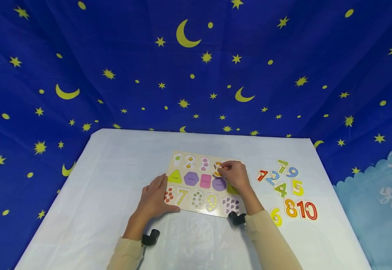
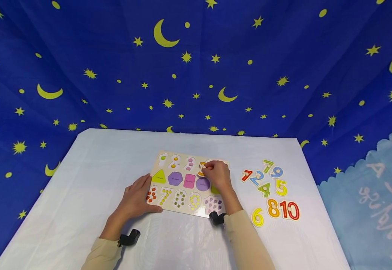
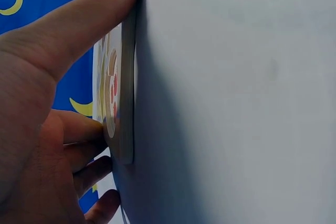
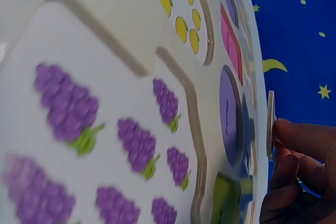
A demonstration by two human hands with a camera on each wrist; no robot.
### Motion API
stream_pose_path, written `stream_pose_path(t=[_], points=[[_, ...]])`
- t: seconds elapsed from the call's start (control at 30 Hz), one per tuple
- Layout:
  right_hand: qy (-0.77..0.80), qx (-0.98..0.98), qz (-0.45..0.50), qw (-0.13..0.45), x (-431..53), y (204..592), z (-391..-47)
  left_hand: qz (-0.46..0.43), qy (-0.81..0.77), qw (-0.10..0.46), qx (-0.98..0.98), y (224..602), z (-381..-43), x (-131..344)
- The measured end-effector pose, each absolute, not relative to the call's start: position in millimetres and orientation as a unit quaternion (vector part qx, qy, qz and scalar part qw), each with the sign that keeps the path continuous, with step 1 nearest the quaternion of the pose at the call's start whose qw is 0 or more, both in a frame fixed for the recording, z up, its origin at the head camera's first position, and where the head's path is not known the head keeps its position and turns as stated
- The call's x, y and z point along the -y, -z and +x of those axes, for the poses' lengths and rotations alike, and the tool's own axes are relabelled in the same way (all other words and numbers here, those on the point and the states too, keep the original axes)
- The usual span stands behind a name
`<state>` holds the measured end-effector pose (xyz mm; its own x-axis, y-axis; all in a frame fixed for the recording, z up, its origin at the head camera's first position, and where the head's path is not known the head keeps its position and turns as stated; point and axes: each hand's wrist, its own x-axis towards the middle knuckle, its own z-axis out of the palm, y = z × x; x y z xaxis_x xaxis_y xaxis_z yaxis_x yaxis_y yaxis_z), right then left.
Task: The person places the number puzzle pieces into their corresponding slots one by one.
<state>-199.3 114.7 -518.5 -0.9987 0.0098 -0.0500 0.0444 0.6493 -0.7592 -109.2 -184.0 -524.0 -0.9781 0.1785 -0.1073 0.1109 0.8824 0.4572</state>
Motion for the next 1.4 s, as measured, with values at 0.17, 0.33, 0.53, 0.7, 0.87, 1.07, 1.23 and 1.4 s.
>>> stream_pose_path(t=[0.17,0.33,0.53,0.7,0.87,1.07,1.23,1.4], points=[[0.421,-0.907,0.031,0.022,-108,519,-202,0.079,-0.226,0.078,-0.968,527,-110,184],[0.424,-0.905,0.034,0.023,-101,523,-206,0.077,-0.222,0.079,-0.969,525,-109,184],[0.410,-0.912,0.028,0.009,-94,524,-212,0.077,-0.226,0.073,-0.968,523,-108,185],[0.402,-0.916,0.005,-0.007,-88,522,-216,0.077,-0.224,0.079,-0.968,525,-109,186],[0.392,-0.920,0.003,-0.007,-81,524,-220,0.076,-0.229,0.073,-0.968,528,-108,187],[0.389,-0.921,0.003,0.014,-74,530,-222,0.066,-0.225,0.082,-0.969,530,-104,185],[0.381,-0.924,-0.002,0.019,-68,533,-226,0.066,-0.231,0.078,-0.968,530,-104,184],[0.369,-0.929,-0.014,0.015,-64,531,-230,0.070,-0.230,0.074,-0.968,528,-106,186]])
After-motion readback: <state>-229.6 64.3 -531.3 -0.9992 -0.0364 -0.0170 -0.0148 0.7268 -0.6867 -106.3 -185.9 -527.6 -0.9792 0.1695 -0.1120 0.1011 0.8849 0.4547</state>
